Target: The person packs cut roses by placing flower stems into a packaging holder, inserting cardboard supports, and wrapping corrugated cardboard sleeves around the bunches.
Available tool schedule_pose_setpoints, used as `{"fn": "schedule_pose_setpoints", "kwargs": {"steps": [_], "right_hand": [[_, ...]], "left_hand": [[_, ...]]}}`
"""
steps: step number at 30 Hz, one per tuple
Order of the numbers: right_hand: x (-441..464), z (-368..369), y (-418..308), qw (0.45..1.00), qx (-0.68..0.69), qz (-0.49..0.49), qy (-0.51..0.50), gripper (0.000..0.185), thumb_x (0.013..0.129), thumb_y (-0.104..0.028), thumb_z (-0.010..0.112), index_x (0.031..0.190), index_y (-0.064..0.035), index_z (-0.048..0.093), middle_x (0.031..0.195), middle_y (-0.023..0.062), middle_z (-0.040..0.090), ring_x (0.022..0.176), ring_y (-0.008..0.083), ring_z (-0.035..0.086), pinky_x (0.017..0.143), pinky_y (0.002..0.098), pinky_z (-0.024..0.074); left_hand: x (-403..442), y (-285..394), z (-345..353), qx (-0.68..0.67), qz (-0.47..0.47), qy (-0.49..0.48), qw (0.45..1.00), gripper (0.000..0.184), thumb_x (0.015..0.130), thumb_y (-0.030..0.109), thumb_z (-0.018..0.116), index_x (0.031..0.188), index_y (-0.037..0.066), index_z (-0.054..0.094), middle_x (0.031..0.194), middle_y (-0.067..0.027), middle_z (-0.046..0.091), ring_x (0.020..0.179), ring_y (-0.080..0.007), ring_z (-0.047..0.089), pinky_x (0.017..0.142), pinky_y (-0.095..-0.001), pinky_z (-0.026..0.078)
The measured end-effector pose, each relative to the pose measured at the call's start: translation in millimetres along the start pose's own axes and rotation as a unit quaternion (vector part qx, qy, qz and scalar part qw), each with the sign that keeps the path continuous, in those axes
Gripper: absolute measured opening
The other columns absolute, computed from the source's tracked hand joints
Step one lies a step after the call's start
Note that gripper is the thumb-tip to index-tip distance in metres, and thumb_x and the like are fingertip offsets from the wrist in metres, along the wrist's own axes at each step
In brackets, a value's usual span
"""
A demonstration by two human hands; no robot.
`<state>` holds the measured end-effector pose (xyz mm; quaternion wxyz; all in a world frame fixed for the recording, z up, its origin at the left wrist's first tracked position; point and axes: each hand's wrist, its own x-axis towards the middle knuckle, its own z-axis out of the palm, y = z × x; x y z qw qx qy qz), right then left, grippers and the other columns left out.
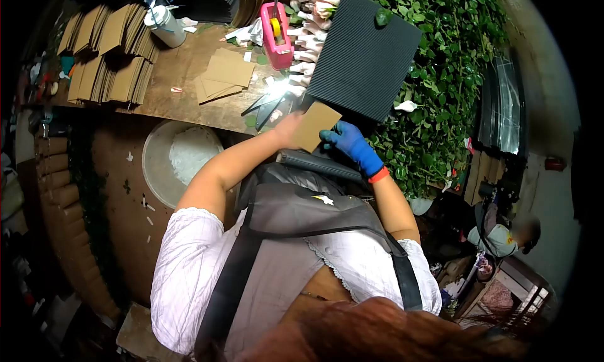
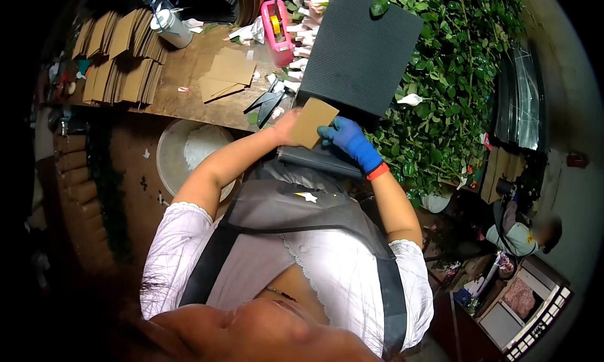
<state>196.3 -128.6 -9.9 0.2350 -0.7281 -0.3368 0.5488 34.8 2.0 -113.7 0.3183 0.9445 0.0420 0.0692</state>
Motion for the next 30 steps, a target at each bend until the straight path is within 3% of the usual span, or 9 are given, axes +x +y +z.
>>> {"fn": "schedule_pose_setpoints", "kwargs": {"steps": [7,11,15,17,19,23,25,27,30], "right_hand": [[45.9,-19.5,29.6,0.989,0.001,0.047,-0.137,0.029,0.094,-0.028,0.065,0.100,0.0001,0.066,0.079,0.0055,0.069,0.066,0.0127,0.065,0.062,0.0292,0.0558],[44.2,-12.0,27.1,0.994,-0.049,0.035,-0.091,0.032,0.091,-0.031,0.064,0.088,0.0013,0.066,0.075,0.0079,0.070,0.062,0.0149,0.066,0.063,0.0291,0.0557],[54.7,-4.0,47.7,0.992,-0.111,-0.033,-0.043,0.038,0.085,-0.038,0.065,0.077,-0.0012,0.072,0.071,0.0123,0.072,0.062,0.0213,0.069,0.066,0.0367,0.0554],[50.9,-1.8,44.1,0.988,-0.147,-0.038,-0.009,0.042,0.083,-0.043,0.062,0.073,-0.0031,0.073,0.070,0.0147,0.071,0.064,0.0255,0.070,0.068,0.0402,0.0550],[42.8,-5.2,29.9,0.977,-0.212,-0.030,-0.023,0.042,0.083,-0.044,0.061,0.076,-0.0045,0.073,0.074,0.0166,0.071,0.069,0.0309,0.070,0.070,0.0426,0.0551],[-0.5,-0.6,-1.2,0.924,-0.358,-0.088,0.097,0.042,0.083,-0.047,0.063,0.088,-0.0066,0.075,0.086,0.0173,0.072,0.082,0.0361,0.069,0.075,0.0450,0.0550],[-51.6,-45.4,-46.7,0.976,-0.071,-0.191,0.082,0.037,0.087,-0.040,0.066,0.100,-0.0060,0.073,0.092,0.0158,0.072,0.087,0.0328,0.070,0.080,0.0425,0.0550],[-53.8,-99.9,-52.4,0.879,-0.118,-0.308,0.344,0.035,0.090,-0.032,0.067,0.114,-0.0070,0.068,0.101,0.0132,0.072,0.093,0.0282,0.070,0.084,0.0381,0.0546],[-36.9,-229.4,-82.6,0.760,-0.055,-0.400,0.510,0.039,0.096,-0.021,0.062,0.131,-0.0051,0.059,0.117,0.0111,0.069,0.105,0.0215,0.066,0.090,0.0324,0.0521]], "left_hand": [[-8.0,-8.5,-17.2,0.135,0.088,-0.042,0.986,0.046,0.085,0.034,0.058,0.121,0.006,0.061,0.126,-0.0148,0.061,0.120,-0.0325,0.053,0.106,-0.0445,0.038],[-47.3,-15.7,-63.0,0.165,0.086,0.084,0.979,0.049,0.093,0.036,0.058,0.127,0.000,0.057,0.136,-0.0214,0.053,0.129,-0.0378,0.047,0.113,-0.0479,0.032],[-32.9,12.6,-78.6,0.059,0.074,0.064,0.993,0.036,0.090,0.018,0.065,0.123,0.004,0.062,0.128,-0.0178,0.061,0.112,-0.0352,0.061,0.093,-0.0399,0.052],[-15.0,21.0,-70.1,0.051,0.170,0.076,0.981,0.029,0.082,0.013,0.068,0.110,0.005,0.066,0.114,-0.0125,0.066,0.104,-0.0317,0.064,0.081,-0.0391,0.056],[-13.2,27.6,-51.7,0.032,0.128,0.030,0.991,0.019,0.079,0.010,0.067,0.097,0.005,0.069,0.101,-0.0107,0.066,0.096,-0.0307,0.065,0.078,-0.0393,0.056],[-12.5,28.7,-47.3,0.023,0.114,0.060,0.991,0.013,0.079,0.009,0.069,0.092,0.005,0.069,0.097,-0.0096,0.066,0.091,-0.0302,0.064,0.077,-0.0387,0.055],[-12.9,30.3,-46.3,0.014,0.089,0.057,0.994,0.013,0.080,0.009,0.069,0.093,0.005,0.070,0.098,-0.0094,0.066,0.090,-0.0301,0.063,0.076,-0.0388,0.054],[-11.1,36.7,-52.0,0.007,0.096,0.062,0.993,0.012,0.082,0.010,0.069,0.093,0.004,0.069,0.097,-0.0090,0.066,0.088,-0.0299,0.063,0.075,-0.0391,0.054],[-9.5,40.9,-54.7,0.008,0.089,0.062,0.994,0.011,0.083,0.011,0.069,0.091,0.004,0.069,0.097,-0.0091,0.066,0.088,-0.0302,0.063,0.075,-0.0388,0.054]]}}
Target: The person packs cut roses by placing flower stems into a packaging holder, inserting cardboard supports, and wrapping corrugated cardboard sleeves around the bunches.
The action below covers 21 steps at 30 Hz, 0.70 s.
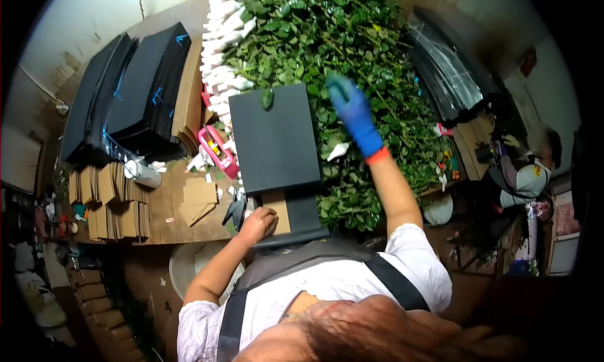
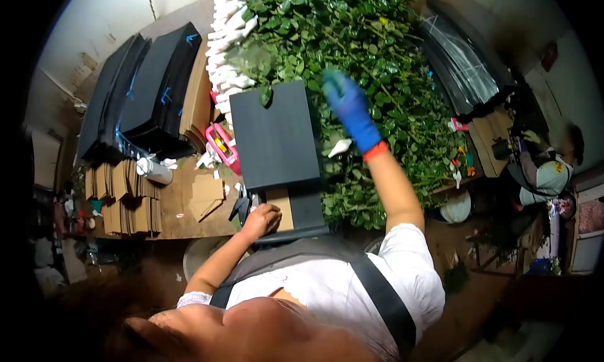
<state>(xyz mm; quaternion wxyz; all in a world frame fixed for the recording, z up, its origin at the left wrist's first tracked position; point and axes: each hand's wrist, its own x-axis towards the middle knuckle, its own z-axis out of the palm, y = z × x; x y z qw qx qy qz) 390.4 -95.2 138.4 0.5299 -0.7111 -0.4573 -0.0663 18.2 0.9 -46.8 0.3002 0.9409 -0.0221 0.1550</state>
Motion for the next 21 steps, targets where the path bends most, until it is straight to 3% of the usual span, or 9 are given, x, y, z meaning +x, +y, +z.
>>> {"fn": "schedule_pose_setpoints", "kwargs": {"steps": [2,5,8,11,13,15,17,19,21], "right_hand": [[64.4,-6.8,59.8,0.974,-0.195,-0.072,0.087,0.046,0.092,-0.022,0.064,0.134,-0.0071,0.056,0.122,0.0165,0.066,0.109,0.0304,0.065,0.092,0.0378,0.0520],[127.5,0.1,97.8,0.949,-0.301,-0.045,0.081,0.058,0.090,-0.032,0.064,0.143,-0.0152,0.048,0.130,0.0174,0.061,0.113,0.0354,0.062,0.093,0.0440,0.0508],[146.7,10.0,79.6,0.894,-0.416,0.126,-0.110,0.048,0.089,-0.031,0.062,0.131,-0.0090,0.058,0.120,0.0185,0.065,0.105,0.0359,0.064,0.087,0.0448,0.0526],[160.1,1.6,92.7,0.903,-0.429,0.023,-0.023,0.041,0.089,-0.028,0.060,0.126,-0.0099,0.060,0.114,0.0140,0.067,0.099,0.0346,0.065,0.082,0.0471,0.0527],[151.7,-28.8,85.4,0.892,-0.412,-0.142,0.122,0.037,0.088,-0.024,0.061,0.123,-0.0104,0.062,0.109,0.0115,0.068,0.095,0.0336,0.066,0.080,0.0466,0.0527],[126.7,-64.6,45.2,0.861,-0.478,-0.161,0.066,0.039,0.084,-0.022,0.067,0.121,-0.0123,0.062,0.106,0.0111,0.068,0.095,0.0329,0.065,0.082,0.0434,0.0516],[94.0,-89.3,65.2,0.909,-0.393,-0.135,-0.035,0.037,0.084,-0.018,0.067,0.120,-0.0152,0.063,0.108,0.0101,0.068,0.098,0.0316,0.064,0.085,0.0422,0.0511],[56.3,-118.3,38.5,0.931,-0.319,-0.175,-0.025,0.036,0.083,-0.011,0.066,0.120,-0.0151,0.065,0.111,0.0107,0.068,0.100,0.0318,0.064,0.086,0.0421,0.0514],[11.2,-144.2,-15.1,0.897,-0.367,-0.239,-0.066,0.037,0.083,-0.005,0.065,0.119,-0.0112,0.065,0.115,0.0126,0.067,0.103,0.0329,0.064,0.086,0.0429,0.0517]], "left_hand": [[-0.6,-2.3,2.3,0.004,0.004,0.004,1.000,0.010,0.083,0.012,0.070,0.090,0.005,0.069,0.097,-0.0096,0.066,0.088,-0.0305,0.063,0.075,-0.0385,0.054],[0.5,-1.5,-0.6,-0.012,0.007,-0.001,1.000,0.010,0.083,0.010,0.071,0.090,0.004,0.069,0.098,-0.0097,0.066,0.089,-0.0310,0.063,0.076,-0.0388,0.054],[-1.5,-1.1,1.5,-0.009,-0.007,-0.003,1.000,0.010,0.084,0.010,0.070,0.091,0.003,0.070,0.099,-0.0099,0.067,0.089,-0.0312,0.064,0.077,-0.0389,0.054],[-2.7,-3.2,3.0,-0.009,0.000,0.008,1.000,0.009,0.084,0.011,0.070,0.090,0.004,0.070,0.098,-0.0095,0.067,0.088,-0.0312,0.064,0.076,-0.0387,0.054],[-2.7,-2.1,1.5,-0.007,-0.003,0.013,1.000,0.009,0.084,0.011,0.070,0.090,0.005,0.071,0.098,-0.0090,0.067,0.088,-0.0313,0.064,0.075,-0.0388,0.054],[-5.3,-4.8,6.3,-0.009,-0.011,0.030,0.999,0.007,0.083,0.012,0.071,0.087,0.006,0.070,0.096,-0.0086,0.066,0.087,-0.0310,0.064,0.074,-0.0388,0.054],[-6.2,-10.6,11.8,-0.022,0.002,0.033,0.999,0.008,0.082,0.012,0.071,0.086,0.006,0.069,0.096,-0.0087,0.066,0.086,-0.0308,0.064,0.075,-0.0384,0.054],[-6.6,-7.6,8.0,-0.021,-0.001,0.027,0.999,0.011,0.080,0.012,0.072,0.088,0.005,0.069,0.097,-0.0085,0.066,0.089,-0.0299,0.063,0.077,-0.0385,0.053],[-5.4,-2.0,1.7,-0.050,-0.020,0.024,0.998,0.013,0.079,0.014,0.074,0.087,0.005,0.069,0.098,-0.0086,0.066,0.091,-0.0302,0.063,0.079,-0.0390,0.053]]}}
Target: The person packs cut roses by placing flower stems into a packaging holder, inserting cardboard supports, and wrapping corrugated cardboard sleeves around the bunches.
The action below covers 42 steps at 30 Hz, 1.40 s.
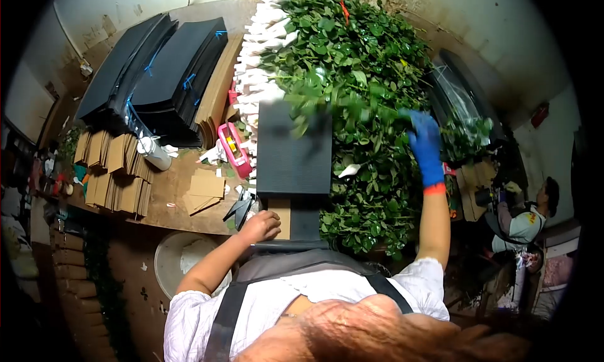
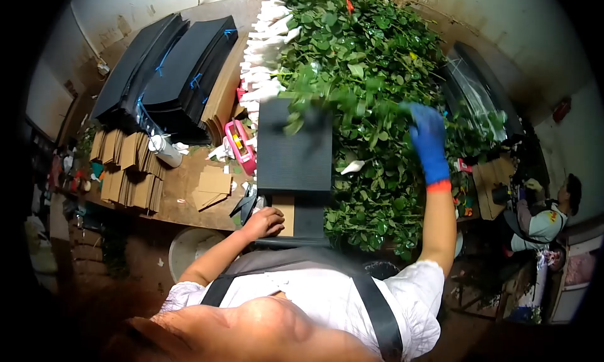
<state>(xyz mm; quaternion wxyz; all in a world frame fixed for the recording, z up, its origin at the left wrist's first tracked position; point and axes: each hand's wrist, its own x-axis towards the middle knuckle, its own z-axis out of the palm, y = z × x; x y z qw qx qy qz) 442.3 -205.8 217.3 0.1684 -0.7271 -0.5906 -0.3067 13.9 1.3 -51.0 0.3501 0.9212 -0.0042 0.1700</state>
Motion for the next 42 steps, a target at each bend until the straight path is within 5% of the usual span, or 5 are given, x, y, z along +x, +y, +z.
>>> {"fn": "schedule_pose_setpoints", "kwargs": {"steps": [9,18,25,33,42], "right_hand": [[-180.1,-28.3,-90.0,0.716,0.178,0.233,-0.634,0.043,0.083,-0.025,0.066,0.123,-0.0083,0.063,0.116,0.0200,0.067,0.106,0.0379,0.064,0.091,0.0442,0.0514],[-213.4,41.1,-88.4,0.682,0.008,0.154,-0.715,0.043,0.075,-0.036,0.074,0.109,-0.0100,0.069,0.110,0.0163,0.070,0.099,0.0369,0.066,0.088,0.0477,0.0530],[-14.5,60.5,-17.6,0.956,0.181,0.127,-0.192,0.039,0.089,-0.038,0.061,0.122,-0.0175,0.064,0.112,0.0125,0.068,0.101,0.0343,0.065,0.087,0.0435,0.0531],[203.6,193.3,86.0,0.964,-0.247,0.029,0.089,0.036,0.080,-0.023,0.064,0.115,-0.0140,0.064,0.116,0.0106,0.061,0.107,0.0293,0.057,0.093,0.0454,0.0437],[232.5,202.0,112.3,0.957,-0.188,0.213,-0.064,0.013,0.083,-0.017,0.062,0.095,-0.0148,0.069,0.099,0.0125,0.070,0.093,0.0330,0.067,0.079,0.0467,0.0525]], "left_hand": [[-9.2,-1.1,-7.6,-0.162,-0.170,-0.061,0.970,0.117,0.064,0.029,0.093,0.150,0.004,0.018,0.130,-0.0195,0.060,0.117,-0.0309,0.061,0.100,-0.0400,0.047],[0.2,-0.4,-16.6,-0.073,-0.079,-0.167,0.980,0.034,0.075,0.023,0.082,0.105,0.009,0.074,0.133,-0.0161,0.053,0.120,-0.0339,0.053,0.099,-0.0412,0.046],[5.0,1.7,-18.4,-0.062,-0.073,-0.186,0.978,0.032,0.078,0.029,0.079,0.103,0.009,0.072,0.131,-0.0200,0.051,0.123,-0.0379,0.049,0.103,-0.0446,0.041],[-1.5,-5.2,-10.2,-0.065,-0.062,-0.179,0.980,0.025,0.085,0.030,0.075,0.106,0.017,0.074,0.130,-0.0173,0.050,0.111,-0.0316,0.054,0.096,-0.0416,0.045],[-0.2,-0.4,-12.0,-0.083,-0.063,-0.133,0.986,0.025,0.079,0.031,0.079,0.097,0.014,0.075,0.126,-0.0147,0.052,0.107,-0.0311,0.056,0.092,-0.0405,0.048]]}}
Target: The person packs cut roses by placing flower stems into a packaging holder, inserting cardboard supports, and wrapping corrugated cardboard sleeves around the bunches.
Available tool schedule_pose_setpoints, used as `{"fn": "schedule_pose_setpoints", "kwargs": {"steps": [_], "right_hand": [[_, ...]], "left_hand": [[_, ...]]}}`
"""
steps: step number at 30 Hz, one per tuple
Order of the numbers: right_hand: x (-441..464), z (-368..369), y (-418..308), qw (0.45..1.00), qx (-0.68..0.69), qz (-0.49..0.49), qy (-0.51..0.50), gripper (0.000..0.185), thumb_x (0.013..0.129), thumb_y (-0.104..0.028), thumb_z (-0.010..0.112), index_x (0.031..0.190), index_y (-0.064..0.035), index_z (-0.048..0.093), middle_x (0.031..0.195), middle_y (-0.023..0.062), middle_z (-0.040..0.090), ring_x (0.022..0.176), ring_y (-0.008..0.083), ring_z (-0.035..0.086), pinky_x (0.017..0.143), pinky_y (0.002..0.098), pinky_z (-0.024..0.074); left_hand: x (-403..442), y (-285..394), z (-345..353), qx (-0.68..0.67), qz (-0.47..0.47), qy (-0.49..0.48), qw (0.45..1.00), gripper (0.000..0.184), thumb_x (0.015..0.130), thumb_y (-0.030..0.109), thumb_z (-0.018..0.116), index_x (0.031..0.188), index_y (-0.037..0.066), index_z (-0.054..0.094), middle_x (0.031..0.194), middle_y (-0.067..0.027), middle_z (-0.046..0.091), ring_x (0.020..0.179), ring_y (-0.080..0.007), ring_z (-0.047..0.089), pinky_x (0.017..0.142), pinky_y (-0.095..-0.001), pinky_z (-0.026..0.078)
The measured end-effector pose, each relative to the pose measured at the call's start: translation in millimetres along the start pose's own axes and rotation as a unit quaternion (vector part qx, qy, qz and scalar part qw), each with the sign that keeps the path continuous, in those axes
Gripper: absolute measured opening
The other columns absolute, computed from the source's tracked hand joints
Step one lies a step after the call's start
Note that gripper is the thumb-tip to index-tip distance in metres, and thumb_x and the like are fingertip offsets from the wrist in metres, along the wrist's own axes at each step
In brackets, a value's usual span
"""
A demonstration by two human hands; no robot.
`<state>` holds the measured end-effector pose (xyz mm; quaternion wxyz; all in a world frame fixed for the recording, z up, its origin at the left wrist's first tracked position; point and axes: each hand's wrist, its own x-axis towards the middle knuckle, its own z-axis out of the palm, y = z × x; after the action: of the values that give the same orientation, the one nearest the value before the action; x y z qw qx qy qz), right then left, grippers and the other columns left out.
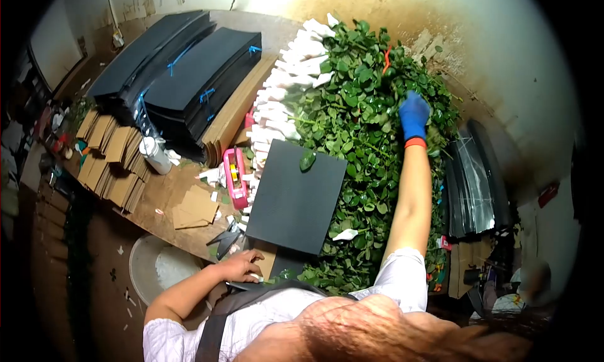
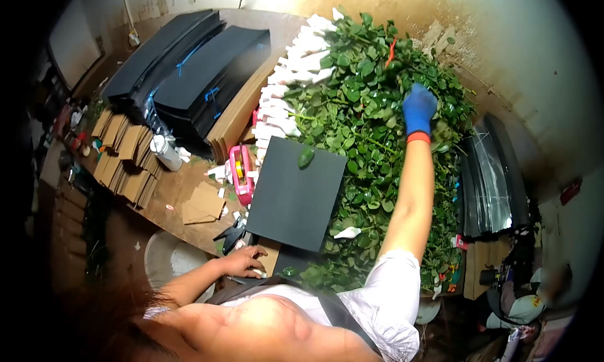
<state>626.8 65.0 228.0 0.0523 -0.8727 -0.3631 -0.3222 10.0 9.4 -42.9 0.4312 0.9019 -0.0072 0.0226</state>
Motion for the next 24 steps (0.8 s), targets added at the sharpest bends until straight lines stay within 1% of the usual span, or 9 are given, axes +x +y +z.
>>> {"fn": "schedule_pose_setpoints", "kwargs": {"steps": [1,2,4,8,9,12,16,22,24], "right_hand": [[-3.4,-13.2,6.9,0.983,0.141,-0.021,0.118,0.014,0.085,-0.012,0.057,0.095,-0.0137,0.067,0.091,0.0159,0.070,0.081,0.0396,0.067,0.068,0.0486,0.0528],[-1.1,-34.7,9.3,0.987,0.135,0.011,0.084,0.016,0.086,-0.011,0.055,0.098,-0.0138,0.066,0.094,0.0159,0.070,0.086,0.0380,0.067,0.073,0.0473,0.0528],[0.0,-46.4,29.2,0.958,0.281,-0.020,0.051,0.019,0.087,-0.010,0.053,0.101,-0.0131,0.066,0.094,0.0164,0.070,0.088,0.0368,0.067,0.076,0.0464,0.0525],[-15.3,-45.3,68.9,0.950,0.155,-0.027,-0.268,0.030,0.088,-0.025,0.056,0.116,-0.0205,0.067,0.109,0.0165,0.069,0.098,0.0352,0.066,0.087,0.0432,0.0525],[-21.1,-42.9,72.5,0.961,0.164,-0.012,-0.221,0.037,0.088,-0.034,0.058,0.121,-0.0201,0.066,0.118,0.0165,0.067,0.103,0.0342,0.066,0.091,0.0423,0.0520],[-34.1,-57.5,50.2,0.982,0.187,0.012,-0.013,0.037,0.088,-0.035,0.057,0.118,-0.0161,0.067,0.117,0.0166,0.067,0.104,0.0337,0.065,0.091,0.0434,0.0518],[-21.4,-25.8,32.3,0.992,0.101,-0.042,0.064,0.047,0.086,-0.038,0.062,0.124,-0.0104,0.060,0.121,0.0173,0.064,0.105,0.0363,0.064,0.090,0.0449,0.0521],[-30.3,16.1,2.6,0.984,-0.023,0.060,-0.165,0.054,0.084,-0.044,0.069,0.128,-0.0158,0.058,0.142,0.0103,0.050,0.122,0.0307,0.055,0.100,0.0462,0.0451],[-24.6,32.9,-0.2,0.993,0.045,0.045,-0.102,0.044,0.082,-0.039,0.068,0.117,-0.0125,0.065,0.125,0.0164,0.061,0.109,0.0352,0.062,0.091,0.0466,0.0498]], "left_hand": [[-0.1,-0.1,0.0,0.002,0.008,0.004,1.000,0.025,0.079,0.031,0.079,0.096,0.014,0.075,0.126,-0.0151,0.052,0.107,-0.0312,0.056,0.092,-0.0405,0.048],[0.0,-1.2,0.5,0.006,0.017,0.010,1.000,0.025,0.079,0.031,0.080,0.096,0.014,0.075,0.126,-0.0154,0.052,0.107,-0.0314,0.056,0.092,-0.0404,0.048],[0.6,-0.4,-0.2,0.004,0.013,0.009,1.000,0.025,0.079,0.031,0.079,0.096,0.014,0.074,0.126,-0.0157,0.052,0.107,-0.0315,0.055,0.092,-0.0412,0.047],[1.0,-1.9,2.4,0.012,0.010,0.002,1.000,0.024,0.080,0.033,0.078,0.096,0.016,0.074,0.125,-0.0160,0.052,0.107,-0.0313,0.054,0.092,-0.0421,0.047],[0.3,-3.3,2.5,0.011,0.018,0.005,1.000,0.024,0.080,0.034,0.078,0.096,0.016,0.074,0.125,-0.0161,0.052,0.106,-0.0314,0.054,0.091,-0.0420,0.047],[0.1,-9.2,7.4,0.006,0.024,0.006,1.000,0.024,0.082,0.035,0.077,0.096,0.016,0.074,0.124,-0.0165,0.052,0.106,-0.0319,0.055,0.092,-0.0418,0.047],[-0.3,-7.0,6.0,0.017,0.009,-0.006,1.000,0.024,0.083,0.035,0.076,0.098,0.016,0.074,0.127,-0.0159,0.053,0.109,-0.0324,0.055,0.094,-0.0418,0.047],[-0.7,-1.8,2.8,0.026,0.010,-0.011,1.000,0.024,0.084,0.030,0.076,0.102,0.015,0.074,0.128,-0.0150,0.051,0.111,-0.0310,0.055,0.097,-0.0411,0.045],[-1.5,-1.5,0.8,0.027,0.005,-0.008,1.000,0.024,0.083,0.030,0.076,0.102,0.015,0.074,0.127,-0.0143,0.051,0.110,-0.0305,0.055,0.096,-0.0410,0.045]]}}
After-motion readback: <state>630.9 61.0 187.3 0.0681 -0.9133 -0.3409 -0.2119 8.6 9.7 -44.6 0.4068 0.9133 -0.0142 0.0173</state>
